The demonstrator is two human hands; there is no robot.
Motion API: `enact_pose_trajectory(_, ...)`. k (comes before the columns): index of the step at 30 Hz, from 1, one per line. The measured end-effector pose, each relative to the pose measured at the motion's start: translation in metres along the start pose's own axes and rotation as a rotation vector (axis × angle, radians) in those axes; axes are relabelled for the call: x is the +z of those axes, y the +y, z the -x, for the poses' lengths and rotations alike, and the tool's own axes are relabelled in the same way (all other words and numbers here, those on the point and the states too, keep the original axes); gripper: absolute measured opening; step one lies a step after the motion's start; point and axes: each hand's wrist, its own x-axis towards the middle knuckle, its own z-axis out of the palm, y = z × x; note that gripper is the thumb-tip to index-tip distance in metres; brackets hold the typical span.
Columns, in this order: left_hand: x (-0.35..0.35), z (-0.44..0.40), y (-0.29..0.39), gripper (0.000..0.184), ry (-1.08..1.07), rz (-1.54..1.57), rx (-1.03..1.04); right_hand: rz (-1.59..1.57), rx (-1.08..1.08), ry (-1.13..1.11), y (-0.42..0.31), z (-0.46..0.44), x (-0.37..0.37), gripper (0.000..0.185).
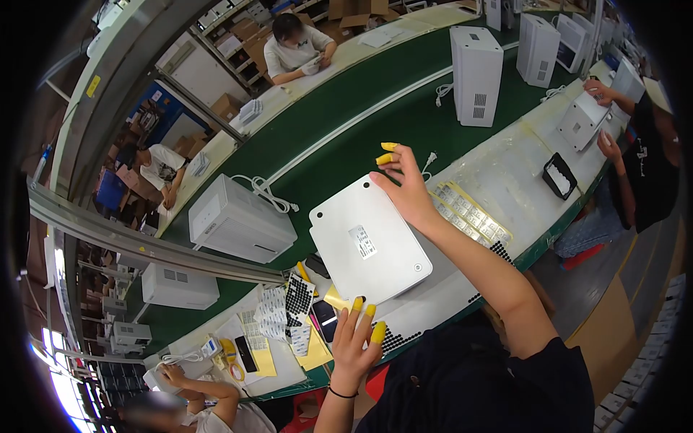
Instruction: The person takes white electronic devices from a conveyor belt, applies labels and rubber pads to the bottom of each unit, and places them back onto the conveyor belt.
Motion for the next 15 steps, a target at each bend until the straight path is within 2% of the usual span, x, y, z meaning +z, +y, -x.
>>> enact_pose_trajectory(2, 0.008, 0.012, 0.003, 0.043, 0.11, 0.021, -0.032, 0.026, -0.071, 0.006, -0.016, 0.008, -0.007, 0.046)
enact_pose_trajectory(5, 0.025, 0.011, 0.007, 0.037, 0.422, 0.208, -0.277, 0.169, -0.036, -0.183, -0.05, 0.028, -0.025, 0.044)
enact_pose_trajectory(6, 0.021, 0.011, 0.009, 0.049, 0.325, 0.293, -0.409, 0.266, -0.015, -0.246, -0.069, 0.034, -0.029, 0.037)
enact_pose_trajectory(10, 0.038, -0.008, 0.009, 0.067, 0.454, 0.713, -0.726, 0.544, 0.001, -0.575, -0.11, 0.056, -0.051, 0.03)
enact_pose_trajectory(13, 0.043, -0.027, 0.014, 0.064, 0.452, 0.952, -0.86, 0.65, -0.007, -0.709, -0.116, 0.072, -0.062, 0.029)
enact_pose_trajectory(15, 0.048, -0.029, 0.016, 0.063, 0.452, 0.911, -0.845, 0.64, -0.007, -0.726, -0.112, 0.08, -0.065, 0.029)
